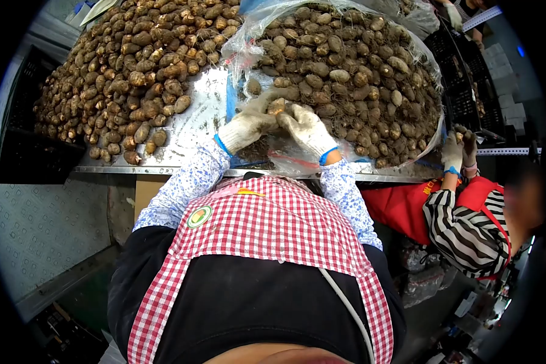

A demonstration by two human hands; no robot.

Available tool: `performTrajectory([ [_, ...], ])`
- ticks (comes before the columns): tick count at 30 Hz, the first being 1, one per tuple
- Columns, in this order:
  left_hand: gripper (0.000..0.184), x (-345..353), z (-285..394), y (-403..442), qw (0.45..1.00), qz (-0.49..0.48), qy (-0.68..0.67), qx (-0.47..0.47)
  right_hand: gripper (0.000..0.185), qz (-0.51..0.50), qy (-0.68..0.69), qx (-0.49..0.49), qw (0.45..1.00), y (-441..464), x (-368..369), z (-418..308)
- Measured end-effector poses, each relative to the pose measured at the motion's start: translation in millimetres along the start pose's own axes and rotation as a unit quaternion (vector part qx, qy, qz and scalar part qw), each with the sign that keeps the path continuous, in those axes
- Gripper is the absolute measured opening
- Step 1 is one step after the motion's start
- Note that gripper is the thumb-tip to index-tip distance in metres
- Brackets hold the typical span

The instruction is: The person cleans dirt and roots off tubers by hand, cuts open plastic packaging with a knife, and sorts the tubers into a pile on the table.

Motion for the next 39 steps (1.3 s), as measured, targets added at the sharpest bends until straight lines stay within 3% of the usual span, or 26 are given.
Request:
performTrajectory([
  [2,0.068,-2.4,0.5,-2.3,0.999,-0.036,0.009,0.000,0.053,-0.020,0.141,0.016,0.990,-4.4,-3.7,-3.1],
  [5,0.067,-13.5,-6.9,4.3,0.980,-0.126,-0.150,-0.043,0.051,0.079,0.137,0.048,0.986,-6.8,5.2,23.7],
  [6,0.068,-7.3,0.5,-1.0,0.959,-0.169,-0.218,-0.058,0.050,0.043,-0.018,0.066,0.997,4.6,6.6,37.7],
  [7,0.062,-6.3,4.8,-5.2,0.964,-0.110,-0.239,-0.030,0.047,0.051,-0.052,0.058,0.996,1.9,2.9,43.8],
  [9,0.059,-7.2,9.8,-2.2,0.969,-0.105,-0.224,-0.023,0.038,0.127,-0.090,-0.018,0.988,3.8,-7.4,37.8],
  [12,0.049,-25.0,-15.5,10.0,0.962,-0.091,-0.252,-0.046,0.037,0.213,-0.038,-0.075,0.973,0.2,-27.1,15.2],
  [14,0.044,-22.6,-21.9,11.6,0.936,-0.120,-0.320,-0.089,0.038,0.157,-0.062,-0.071,0.983,6.8,-29.9,1.9],
  [16,0.040,-18.6,-27.5,17.3,0.964,-0.052,-0.241,-0.096,0.039,0.100,-0.109,-0.093,0.985,10.5,-26.6,-11.4],
  [17,0.038,-15.3,-31.2,19.4,0.974,-0.017,-0.201,-0.099,0.037,0.132,-0.137,-0.166,0.967,5.2,-30.5,-30.6],
  [18,0.036,-15.7,-34.6,20.6,0.982,0.017,-0.161,-0.101,0.036,0.110,-0.130,-0.172,0.970,5.6,-25.9,-31.8],
  [20,0.030,-23.2,-41.5,29.9,0.985,0.033,-0.161,-0.052,0.033,0.063,-0.118,-0.187,0.973,9.0,-16.6,-31.7],
  [22,0.027,-20.6,-31.2,30.2,0.990,0.081,-0.113,0.002,0.027,0.109,-0.054,-0.228,0.966,1.3,1.4,-28.5],
  [23,0.025,-24.6,-40.0,30.6,0.925,0.191,-0.300,-0.137,0.026,0.088,-0.043,-0.204,0.974,-1.2,8.9,-20.0],
  [26,0.031,-31.5,-44.0,32.6,0.923,0.149,-0.323,-0.148,0.021,0.063,-0.061,-0.122,0.989,-5.4,11.6,8.4],
  [27,0.036,-35.5,-41.3,38.9,0.953,0.037,-0.284,-0.097,0.021,0.078,-0.069,-0.102,0.989,-5.7,6.8,18.8],
  [28,0.037,-33.3,-38.8,35.3,0.951,0.043,-0.291,-0.094,0.021,0.092,-0.077,-0.076,0.990,-9.6,4.9,31.4],
  [29,0.037,-30.1,-35.0,34.0,0.949,0.047,-0.298,-0.089,0.022,0.193,-0.098,-0.159,0.963,-9.6,0.1,36.6],
  [31,0.043,-15.5,-20.5,26.3,0.963,0.005,-0.265,-0.055,0.025,0.182,-0.016,-0.158,0.970,-4.9,-12.2,23.2],
  [32,0.042,-15.0,-19.6,26.4,0.979,0.035,-0.201,-0.013,0.027,0.178,0.026,-0.158,0.971,-2.4,-21.7,10.6],
  [33,0.042,-11.8,-19.0,26.8,0.988,0.066,-0.136,0.030,0.027,0.132,-0.081,-0.141,0.978,0.0,-22.9,-1.1],
  [35,0.042,-10.6,-22.4,29.8,0.982,0.150,-0.115,-0.007,0.027,0.139,-0.126,-0.170,0.967,1.0,-20.4,-21.1],
  [36,0.043,-9.8,-21.3,30.4,0.987,0.122,-0.105,0.013,0.027,0.142,-0.149,-0.185,0.961,0.2,-18.4,-26.3],
  [38,0.043,-11.6,-20.3,31.4,0.992,0.071,-0.087,0.054,0.025,0.146,-0.067,-0.176,0.971,0.8,-12.6,-18.2],
  [39,0.039,-9.8,-12.7,26.4,0.993,0.058,-0.017,0.104,0.025,0.146,-0.025,-0.172,0.974,0.7,-8.0,-16.6],
])
Point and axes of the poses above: each hand's wrist, its own y-axis towards the middle knuckle, its own x-axis out of the palm, z = x × y, the point moved 7 cm from there along y, towards the middle knuckle, and after that the axes turned 14 degrees about z, right-handed, at the moved point
